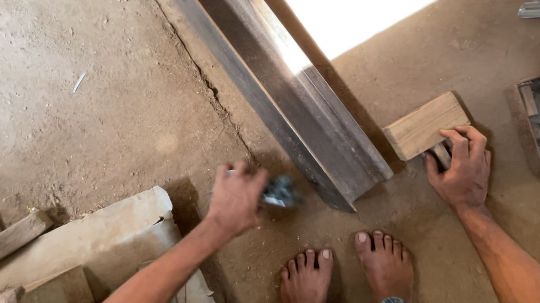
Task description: The person picks up small triangular sheet-metal pieces one at a time, holds each against a heavy steel angle bar on the ground, and hammers them with a wooden mallet to bend the metal. Finished pieces are set on a growing pile beside the bar, and the person occasionally gathers and restacks the pile.
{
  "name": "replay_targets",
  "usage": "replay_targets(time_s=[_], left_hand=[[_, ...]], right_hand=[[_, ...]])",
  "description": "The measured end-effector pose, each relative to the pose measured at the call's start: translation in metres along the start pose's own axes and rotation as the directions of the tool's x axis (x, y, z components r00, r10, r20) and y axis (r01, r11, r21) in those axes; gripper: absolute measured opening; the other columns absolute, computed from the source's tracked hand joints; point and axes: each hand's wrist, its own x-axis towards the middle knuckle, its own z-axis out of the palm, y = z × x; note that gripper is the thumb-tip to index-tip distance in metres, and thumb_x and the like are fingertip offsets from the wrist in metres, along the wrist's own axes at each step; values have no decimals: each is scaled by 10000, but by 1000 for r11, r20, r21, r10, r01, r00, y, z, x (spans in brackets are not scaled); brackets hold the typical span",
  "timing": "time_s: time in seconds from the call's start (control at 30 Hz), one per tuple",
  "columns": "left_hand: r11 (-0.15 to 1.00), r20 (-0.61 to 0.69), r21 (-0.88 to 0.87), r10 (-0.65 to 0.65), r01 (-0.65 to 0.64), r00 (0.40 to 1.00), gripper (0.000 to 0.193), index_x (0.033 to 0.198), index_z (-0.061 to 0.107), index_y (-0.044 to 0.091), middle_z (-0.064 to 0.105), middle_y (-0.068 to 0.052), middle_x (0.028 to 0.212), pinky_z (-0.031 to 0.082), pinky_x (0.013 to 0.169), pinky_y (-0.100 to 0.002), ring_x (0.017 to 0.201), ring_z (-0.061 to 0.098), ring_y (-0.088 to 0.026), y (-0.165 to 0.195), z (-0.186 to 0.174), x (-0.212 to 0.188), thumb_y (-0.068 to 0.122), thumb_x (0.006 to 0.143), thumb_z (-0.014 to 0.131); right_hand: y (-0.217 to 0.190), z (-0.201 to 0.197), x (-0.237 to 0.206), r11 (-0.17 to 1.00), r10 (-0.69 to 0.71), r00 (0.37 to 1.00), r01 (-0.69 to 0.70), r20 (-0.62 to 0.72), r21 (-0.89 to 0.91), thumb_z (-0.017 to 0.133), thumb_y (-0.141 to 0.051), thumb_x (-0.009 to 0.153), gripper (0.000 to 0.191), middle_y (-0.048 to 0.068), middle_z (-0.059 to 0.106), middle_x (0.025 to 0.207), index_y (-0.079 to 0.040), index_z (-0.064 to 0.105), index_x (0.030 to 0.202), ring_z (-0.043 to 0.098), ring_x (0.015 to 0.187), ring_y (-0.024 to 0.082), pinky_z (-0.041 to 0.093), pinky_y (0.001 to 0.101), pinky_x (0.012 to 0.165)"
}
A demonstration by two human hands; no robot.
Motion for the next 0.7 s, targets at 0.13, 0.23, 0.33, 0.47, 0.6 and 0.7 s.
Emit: replay_targets(time_s=[0.13, 0.23, 0.33, 0.47, 0.6, 0.7], left_hand=[[501, 182, -750, -471, 432, 863, 868, 1560, 352, 143, 672, -154, 1170, 551, 948, -528, 1032, 663, -340, -46, -17, 9, 368, 847, 795], [285, 214, -866, -532, 411, 819, 989, 1558, 361, 36, 669, -233, 1239, 640, 905, -525, 1000, 729, -368, -63, -22, 19, 379, 760, 834], [517, 53, -738, -596, 433, 802, 959, 1490, 428, 13, 560, -215, 1371, 522, 1044, -488, 1196, 570, -324, -66, -25, 21, 403, 744, 888], [577, -165, -709, -695, 406, 700, 1288, 1600, 262, 82, 355, -182, 1527, 371, 1114, -542, 1359, 408, -325, -68, -27, 5, 434, 598, 990], [-259, -394, -786, -488, -561, 779, 1079, 1608, 240, 95, 432, -184, 1576, 409, 1180, -480, 1415, 477, -324, -68, -33, -34, 518, 790, 801], [-753, -471, -412, -306, -513, 828, 1011, 1622, 241, 97, 407, -208, 1590, 360, 1209, -511, 1438, 428, -365, -59, -39, -58, 640, 876, 655]], right_hand=[[-1, 7, -1, 1000, -15, 1000, 15, 6, -19, 835, -152, 852, 614, 147, 467, 1407, -115, 541, 1389, 527, 1289, 371, 452, 512, 1063], [-9, 10, -1, 1000, -13, 1000, 13, 4, -9, 839, -159, 851, 620, 152, 464, 1409, -117, 536, 1391, 532, 1282, 374, 459, 517, 1052], [-19, 10, 1, 1000, -4, 1000, 5, 15, -9, 839, -164, 846, 637, 153, 463, 1417, -124, 534, 1404, 537, 1278, 365, 461, 518, 1051], [-26, 8, 6, 999, -12, 1000, 12, 2, -33, 851, -174, 834, 654, 144, 476, 1419, -137, 538, 1407, 542, 1288, 351, 451, 509, 1042], [-33, 11, 9, 999, -9, 1000, 9, 5, -54, 852, -192, 839, 658, 145, 485, 1418, -141, 531, 1411, 535, 1306, 341, 443, 505, 1041], [-44, 9, 8, 997, -29, 1000, 28, -2, -78, 843, -209, 836, 675, 138, 491, 1425, -140, 517, 1422, 515, 1343, 342, 437, 512, 1071]])
